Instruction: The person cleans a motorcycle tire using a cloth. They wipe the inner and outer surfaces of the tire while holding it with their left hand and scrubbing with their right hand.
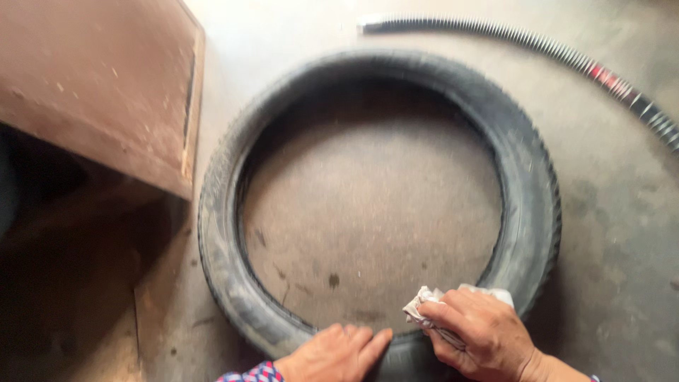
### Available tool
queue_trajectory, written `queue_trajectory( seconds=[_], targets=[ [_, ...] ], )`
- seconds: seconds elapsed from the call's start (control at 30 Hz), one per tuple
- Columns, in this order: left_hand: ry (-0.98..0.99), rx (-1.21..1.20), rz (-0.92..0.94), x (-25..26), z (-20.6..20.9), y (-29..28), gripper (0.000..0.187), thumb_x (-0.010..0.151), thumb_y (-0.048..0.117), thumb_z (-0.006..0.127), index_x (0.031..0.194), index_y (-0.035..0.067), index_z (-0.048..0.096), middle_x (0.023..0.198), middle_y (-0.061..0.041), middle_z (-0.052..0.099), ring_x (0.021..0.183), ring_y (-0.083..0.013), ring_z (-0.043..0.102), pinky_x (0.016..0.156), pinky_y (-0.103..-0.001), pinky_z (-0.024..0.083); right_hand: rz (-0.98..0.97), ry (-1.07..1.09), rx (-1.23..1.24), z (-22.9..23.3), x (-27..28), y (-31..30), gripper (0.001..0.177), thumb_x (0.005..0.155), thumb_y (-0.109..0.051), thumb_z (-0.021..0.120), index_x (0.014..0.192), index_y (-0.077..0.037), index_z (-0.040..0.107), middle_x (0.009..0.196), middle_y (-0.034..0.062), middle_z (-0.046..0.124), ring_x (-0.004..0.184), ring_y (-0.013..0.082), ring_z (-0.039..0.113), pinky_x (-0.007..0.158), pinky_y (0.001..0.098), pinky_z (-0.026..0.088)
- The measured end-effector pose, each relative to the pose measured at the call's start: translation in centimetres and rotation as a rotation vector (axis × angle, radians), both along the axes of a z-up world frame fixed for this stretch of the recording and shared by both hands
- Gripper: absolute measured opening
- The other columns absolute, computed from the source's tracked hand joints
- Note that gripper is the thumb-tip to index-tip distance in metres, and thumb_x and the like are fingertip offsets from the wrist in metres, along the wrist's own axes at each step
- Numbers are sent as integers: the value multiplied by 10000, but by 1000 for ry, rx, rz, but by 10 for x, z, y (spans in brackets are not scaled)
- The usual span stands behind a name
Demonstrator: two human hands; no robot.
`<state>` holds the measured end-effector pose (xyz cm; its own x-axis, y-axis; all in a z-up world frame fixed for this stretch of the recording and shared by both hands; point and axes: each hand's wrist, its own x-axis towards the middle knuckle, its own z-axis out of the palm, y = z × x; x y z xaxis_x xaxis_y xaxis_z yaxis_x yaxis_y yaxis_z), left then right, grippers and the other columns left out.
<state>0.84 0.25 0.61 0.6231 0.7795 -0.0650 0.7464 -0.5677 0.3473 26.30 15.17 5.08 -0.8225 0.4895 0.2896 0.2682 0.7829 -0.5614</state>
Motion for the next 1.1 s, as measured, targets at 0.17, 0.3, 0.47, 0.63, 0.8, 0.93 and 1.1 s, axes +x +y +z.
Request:
queue_trajectory(
  seconds=[0.17, 0.3, 0.47, 0.63, 0.8, 0.93, 1.1],
  targets=[
    [-140, 57, 24, 21, 1, 3, 492, 993, 83, 526, 1449, -101, 504, 935, -174, 634, 767, -306, 697, 594, -403, 544, -39, 19, -232, 29, 10, 22, 343, 754, -156, 778, 1087, -139, 699, 785, 37, 699, 614, 225, 726, 533, 346, 574],
    [-215, -87, 96, 48, 49, 29, 495, 958, 91, 527, 1413, -99, 486, 924, -246, 635, 781, -400, 696, 659, -477, 572, -10, 47, -70, 84, 24, 39, 350, 714, -131, 777, 1058, -141, 712, 803, 38, 719, 635, 228, 729, 538, 340, 575],
    [-227, -172, 183, 65, 145, 66, 410, 962, 130, 574, 1351, 9, 532, 992, -234, 673, 861, -449, 695, 741, -528, 561, -183, 128, 80, 164, 26, 58, 304, 742, -134, 782, 1035, -125, 702, 840, 47, 763, 617, 175, 759, 556, 299, 598],
    [-309, -247, 173, 64, 257, 95, 641, 778, 434, 767, 1221, -3, 613, 970, -238, 713, 899, -424, 711, 791, -474, 567, -348, 265, 308, 242, 42, 79, 352, 848, -143, 706, 1188, -56, 677, 1033, 109, 757, 846, 216, 763, 751, 296, 599],
    [-284, -338, 276, 71, 333, 117, 670, 702, 561, 747, 1120, 39, 719, 901, -204, 788, 832, -310, 786, 770, -398, 603, -548, 223, 480, 306, 46, 79, 341, 901, -165, 716, 1200, -1, 690, 1009, 190, 742, 834, 271, 741, 727, 371, 586],
    [-293, -341, 230, 73, 368, 133, 651, 740, 593, 752, 1077, 36, 758, 914, -137, 813, 827, -222, 798, 761, -353, 615, -547, 307, 623, 325, 36, 57, 294, 923, -137, 698, 1180, 5, 684, 1011, 203, 734, 812, 273, 730, 690, 390, 588],
    [-415, -649, 308, 65, 418, 130, 601, 764, 531, 739, 1121, 47, 714, 912, -122, 801, 692, -228, 780, 627, -369, 654, -492, 516, 805, 321, 34, 10, 290, 1047, -166, 723, 1271, -30, 598, 1042, 134, 685, 909, 237, 712, 798, 351, 587]
  ],
)
